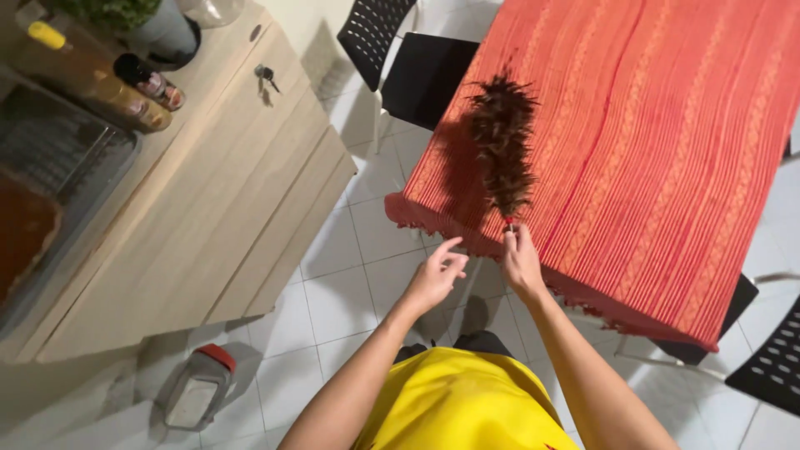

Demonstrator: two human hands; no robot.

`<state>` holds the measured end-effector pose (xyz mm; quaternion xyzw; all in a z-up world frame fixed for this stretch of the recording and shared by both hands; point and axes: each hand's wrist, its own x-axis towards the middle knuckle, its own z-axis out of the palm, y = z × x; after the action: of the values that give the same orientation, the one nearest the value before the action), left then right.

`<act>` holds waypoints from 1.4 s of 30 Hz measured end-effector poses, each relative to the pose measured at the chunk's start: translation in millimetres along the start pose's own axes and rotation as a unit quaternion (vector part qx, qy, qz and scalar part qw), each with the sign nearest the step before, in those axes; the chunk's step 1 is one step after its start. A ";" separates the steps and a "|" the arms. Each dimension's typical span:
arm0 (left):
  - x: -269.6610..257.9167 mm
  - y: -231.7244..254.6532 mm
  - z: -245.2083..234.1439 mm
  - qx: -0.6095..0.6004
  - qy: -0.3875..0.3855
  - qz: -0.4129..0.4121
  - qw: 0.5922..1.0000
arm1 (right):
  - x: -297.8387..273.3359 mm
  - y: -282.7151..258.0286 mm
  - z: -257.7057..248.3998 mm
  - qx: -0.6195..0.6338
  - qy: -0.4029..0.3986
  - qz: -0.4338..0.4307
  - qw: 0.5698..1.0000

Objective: The person uses a feather duster to clean a table and then organizes various kitchen items onto a wooden tray.

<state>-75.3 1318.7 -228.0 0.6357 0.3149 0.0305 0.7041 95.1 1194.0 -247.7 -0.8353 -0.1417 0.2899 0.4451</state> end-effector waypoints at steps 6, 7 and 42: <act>-10.2 17.4 -28.4 -0.007 0.093 -0.013 0.996 | 42.8 42.6 21.6 -0.050 -0.007 0.018 0.999; -10.6 15.8 -30.5 -0.008 0.097 -0.014 0.995 | 45.6 59.0 32.4 -0.051 -0.010 0.017 0.999; 4.4 36.9 -58.1 -0.065 0.072 0.012 0.995 | 28.3 95.5 32.6 -0.162 -0.010 0.057 0.985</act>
<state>-86.7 1378.6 -195.7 0.5882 0.3547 0.1047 0.7192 95.5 1175.7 -350.9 -0.9001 -0.1432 0.2962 0.2854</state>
